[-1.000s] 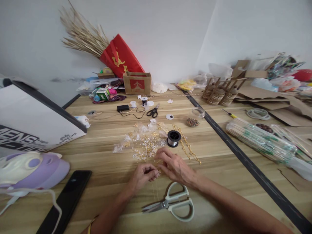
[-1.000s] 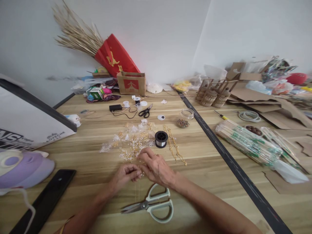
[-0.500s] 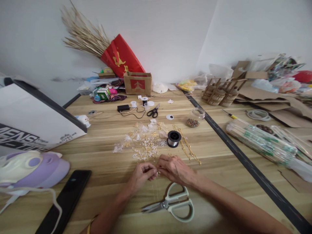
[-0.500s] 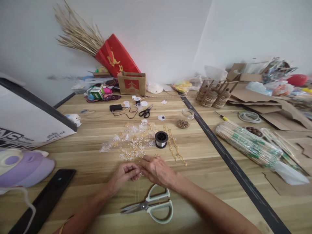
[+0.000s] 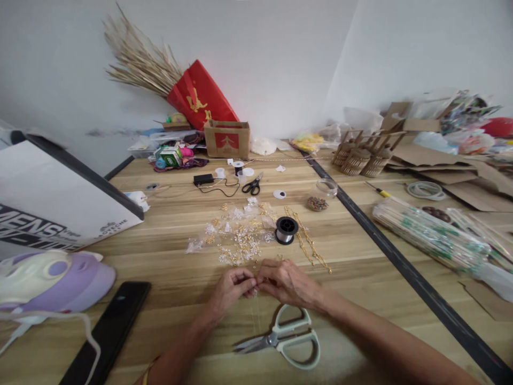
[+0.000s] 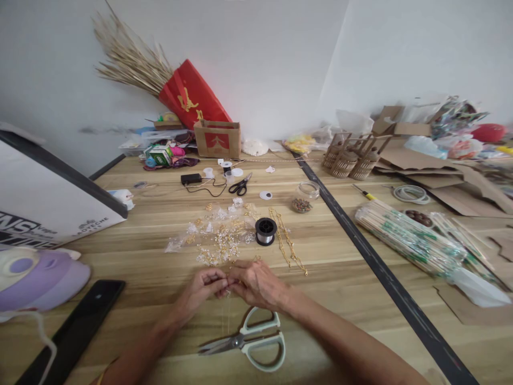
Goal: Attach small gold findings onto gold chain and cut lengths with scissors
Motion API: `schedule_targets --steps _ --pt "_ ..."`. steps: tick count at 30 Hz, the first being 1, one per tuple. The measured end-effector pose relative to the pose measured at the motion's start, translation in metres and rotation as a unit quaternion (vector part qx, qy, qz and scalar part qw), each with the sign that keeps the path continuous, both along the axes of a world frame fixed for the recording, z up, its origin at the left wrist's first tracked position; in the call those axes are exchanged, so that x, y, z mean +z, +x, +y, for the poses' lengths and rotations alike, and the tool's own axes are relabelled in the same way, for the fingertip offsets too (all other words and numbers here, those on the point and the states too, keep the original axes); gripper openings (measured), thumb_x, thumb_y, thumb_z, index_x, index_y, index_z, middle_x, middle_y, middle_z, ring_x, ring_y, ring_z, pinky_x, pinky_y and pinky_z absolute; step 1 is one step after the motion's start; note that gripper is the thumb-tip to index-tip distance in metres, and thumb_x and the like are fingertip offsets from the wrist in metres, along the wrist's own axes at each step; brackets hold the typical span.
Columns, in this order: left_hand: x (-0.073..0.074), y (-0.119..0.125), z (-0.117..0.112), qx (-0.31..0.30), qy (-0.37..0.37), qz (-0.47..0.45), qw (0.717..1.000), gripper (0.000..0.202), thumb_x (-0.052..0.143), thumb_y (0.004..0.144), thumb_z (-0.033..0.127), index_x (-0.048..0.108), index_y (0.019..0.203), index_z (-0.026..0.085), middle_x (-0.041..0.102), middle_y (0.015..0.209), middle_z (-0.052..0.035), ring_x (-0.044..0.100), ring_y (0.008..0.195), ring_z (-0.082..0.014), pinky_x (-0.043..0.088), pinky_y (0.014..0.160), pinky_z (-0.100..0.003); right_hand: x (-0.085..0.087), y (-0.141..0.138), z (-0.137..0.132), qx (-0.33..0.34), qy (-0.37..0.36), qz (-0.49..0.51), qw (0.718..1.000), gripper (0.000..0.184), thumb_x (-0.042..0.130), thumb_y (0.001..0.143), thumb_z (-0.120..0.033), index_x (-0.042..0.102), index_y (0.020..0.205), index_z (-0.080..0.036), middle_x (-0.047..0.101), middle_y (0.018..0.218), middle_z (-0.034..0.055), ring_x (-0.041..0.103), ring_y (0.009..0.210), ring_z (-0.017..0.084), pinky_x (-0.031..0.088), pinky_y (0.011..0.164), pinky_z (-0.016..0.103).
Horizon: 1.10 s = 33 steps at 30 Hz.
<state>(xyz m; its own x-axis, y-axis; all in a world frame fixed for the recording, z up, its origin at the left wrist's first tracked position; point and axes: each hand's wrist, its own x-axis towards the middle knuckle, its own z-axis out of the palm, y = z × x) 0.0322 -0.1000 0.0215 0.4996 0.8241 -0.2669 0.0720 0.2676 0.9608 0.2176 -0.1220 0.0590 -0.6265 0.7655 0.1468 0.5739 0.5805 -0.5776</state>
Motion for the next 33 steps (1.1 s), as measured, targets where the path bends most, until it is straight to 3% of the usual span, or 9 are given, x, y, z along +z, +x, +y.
schedule_targets --steps 8,16,26,33 --pt "-0.0014 -0.0002 0.0011 0.025 -0.02 -0.006 0.999 0.035 0.08 0.05 0.038 0.06 0.062 0.013 0.059 0.05 0.0016 0.05 0.045 -0.0089 0.04 0.05 -0.021 -0.0024 0.0015 0.0029 0.015 -0.012 0.008 1.0 0.008 0.056 0.082 -0.013 0.063 0.08 -0.016 0.062 0.078 0.0014 0.057 0.07 0.012 0.038 0.061 0.019" --pt "0.002 0.0006 -0.0014 0.019 0.015 0.016 1.0 0.025 0.078 0.053 0.028 0.06 0.059 0.012 0.058 0.052 0.0012 0.049 0.05 -0.0093 0.036 0.051 -0.02 0.0012 0.0045 0.0053 0.024 -0.053 0.006 0.998 0.007 0.059 0.079 -0.011 0.064 0.08 -0.016 0.064 0.075 -0.0007 0.055 0.064 0.009 0.035 0.058 0.017" --pt "-0.0003 0.0003 -0.0002 0.02 -0.002 0.006 1.0 0.027 0.078 0.053 0.033 0.06 0.059 0.013 0.057 0.048 0.0023 0.048 0.047 -0.0092 0.036 0.049 -0.021 -0.0069 0.0053 0.0046 0.024 -0.051 -0.003 0.998 0.008 0.058 0.081 -0.016 0.065 0.083 -0.016 0.066 0.075 0.0005 0.056 0.063 0.01 0.035 0.057 0.018" --pt "-0.0015 -0.0011 -0.0001 0.017 0.028 0.014 0.999 0.024 0.077 0.054 0.029 0.061 0.06 0.012 0.061 0.056 0.0002 0.05 0.052 -0.0097 0.037 0.053 -0.021 -0.0054 0.0078 0.006 0.039 -0.054 0.016 0.998 0.007 0.059 0.082 -0.018 0.065 0.083 -0.015 0.064 0.073 0.0003 0.054 0.061 0.009 0.036 0.057 0.018"
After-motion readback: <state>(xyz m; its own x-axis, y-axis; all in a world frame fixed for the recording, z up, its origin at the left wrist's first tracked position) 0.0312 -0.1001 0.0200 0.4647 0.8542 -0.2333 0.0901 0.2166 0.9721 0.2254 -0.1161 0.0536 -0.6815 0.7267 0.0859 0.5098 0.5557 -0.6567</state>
